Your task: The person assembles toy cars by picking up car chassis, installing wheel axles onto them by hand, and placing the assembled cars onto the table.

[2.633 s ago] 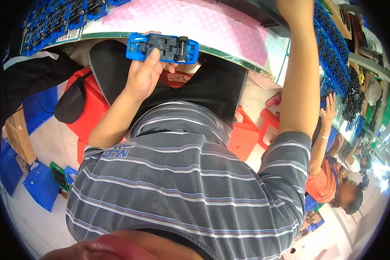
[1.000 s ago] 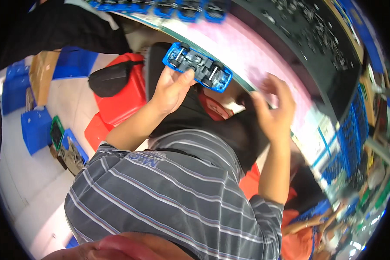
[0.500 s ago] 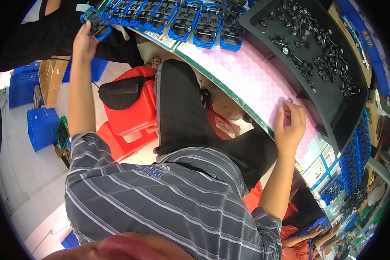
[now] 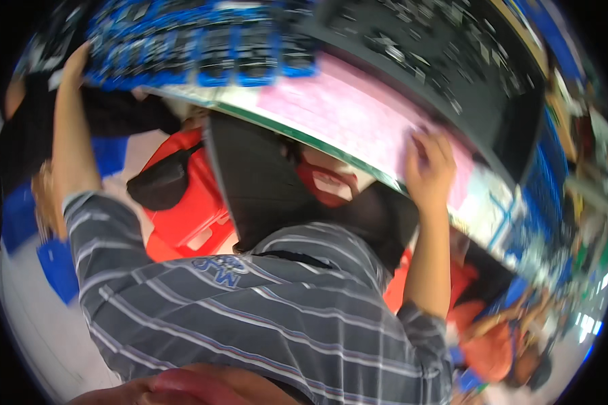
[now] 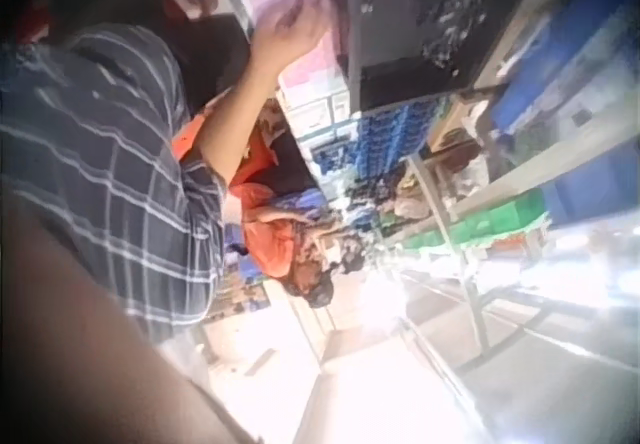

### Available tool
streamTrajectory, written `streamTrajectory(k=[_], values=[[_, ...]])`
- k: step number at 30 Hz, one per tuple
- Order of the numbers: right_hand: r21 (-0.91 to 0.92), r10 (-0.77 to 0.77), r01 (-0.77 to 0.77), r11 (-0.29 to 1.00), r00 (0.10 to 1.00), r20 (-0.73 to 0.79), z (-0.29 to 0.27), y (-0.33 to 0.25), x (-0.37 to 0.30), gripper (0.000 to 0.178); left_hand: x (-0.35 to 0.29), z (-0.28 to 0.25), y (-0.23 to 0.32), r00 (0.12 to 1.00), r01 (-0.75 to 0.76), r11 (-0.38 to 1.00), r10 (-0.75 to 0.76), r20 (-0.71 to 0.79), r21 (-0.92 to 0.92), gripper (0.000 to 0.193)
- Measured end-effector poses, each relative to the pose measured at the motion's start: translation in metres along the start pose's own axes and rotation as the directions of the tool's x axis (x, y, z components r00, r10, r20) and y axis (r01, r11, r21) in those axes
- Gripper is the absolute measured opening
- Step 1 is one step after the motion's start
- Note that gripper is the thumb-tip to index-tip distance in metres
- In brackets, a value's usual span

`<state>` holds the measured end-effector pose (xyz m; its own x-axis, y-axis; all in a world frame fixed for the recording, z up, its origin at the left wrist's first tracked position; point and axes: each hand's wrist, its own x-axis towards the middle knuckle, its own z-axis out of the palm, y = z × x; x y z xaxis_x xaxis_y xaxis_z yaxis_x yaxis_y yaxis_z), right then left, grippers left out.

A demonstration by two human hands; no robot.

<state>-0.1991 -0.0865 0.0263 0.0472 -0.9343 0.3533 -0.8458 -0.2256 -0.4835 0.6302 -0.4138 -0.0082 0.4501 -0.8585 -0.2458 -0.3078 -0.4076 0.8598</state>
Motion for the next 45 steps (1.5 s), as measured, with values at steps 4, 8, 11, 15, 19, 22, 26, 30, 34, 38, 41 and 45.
streamTrajectory(k=[4,8,11,15,19,22,26,30,34,38,41,45], values=[[0.019,-0.067,0.068,0.998,0.997,-0.036,0.002,0.007,-0.003,0.016,0.030,-0.014,-0.007,0.927,0.060,0.998,-0.060,0.369,0.012,0.052],[0.286,0.082,-0.060,0.956,0.995,-0.065,-0.010,0.014,-0.014,0.020,0.025,-0.026,-0.001,0.897,-0.421,0.564,0.375,0.234,0.710,0.058],[0.199,0.137,-0.078,0.977,0.942,-0.306,-0.030,0.037,-0.033,0.020,-0.012,-0.044,0.032,0.864,-0.257,0.457,0.504,-0.010,0.852,0.055],[-0.166,0.185,-0.375,0.912,0.736,-0.651,-0.109,0.101,-0.084,0.019,-0.106,0.021,0.033,0.582,-0.404,0.290,0.813,-0.001,0.867,0.050],[-0.459,0.302,-0.682,0.569,0.692,-0.655,-0.198,0.166,-0.171,0.026,-0.257,0.127,0.050,0.443,-0.628,0.346,0.895,-0.045,0.697,0.043],[-0.603,0.353,-0.674,0.426,0.738,-0.575,-0.209,0.186,-0.201,0.032,-0.370,0.202,0.046,0.474,-0.679,0.471,0.867,-0.154,0.563,0.031],[-0.519,0.364,-0.633,0.574,0.765,-0.531,-0.196,0.183,-0.210,0.027,-0.491,0.305,0.021,0.608,-0.786,0.607,0.793,-0.030,0.115,0.015],[-0.412,0.190,-0.426,0.805,0.844,-0.502,-0.144,0.097,-0.196,0.017,-0.607,0.390,0.036,0.686,-0.156,0.895,0.403,0.606,-0.418,0.023],[0.094,0.144,-0.130,0.987,0.975,-0.167,-0.097,-0.010,-0.164,0.021,-0.653,0.436,0.036,0.342,0.474,0.668,0.460,0.820,-0.573,0.056],[0.101,-0.163,0.182,0.978,0.972,-0.167,-0.121,-0.018,-0.095,0.020,-0.638,0.426,0.046,0.332,0.721,0.508,0.346,0.878,-0.472,0.044],[0.037,-0.180,0.196,0.980,0.949,-0.259,-0.137,0.014,-0.012,0.009,-0.623,0.409,0.053,0.367,0.502,0.666,0.413,0.834,-0.551,0.041],[-0.124,-0.207,0.222,0.967,0.971,0.119,-0.117,0.064,0.097,0.026,-0.619,0.397,0.049,0.429,0.438,0.692,0.401,0.810,-0.574,0.040]])
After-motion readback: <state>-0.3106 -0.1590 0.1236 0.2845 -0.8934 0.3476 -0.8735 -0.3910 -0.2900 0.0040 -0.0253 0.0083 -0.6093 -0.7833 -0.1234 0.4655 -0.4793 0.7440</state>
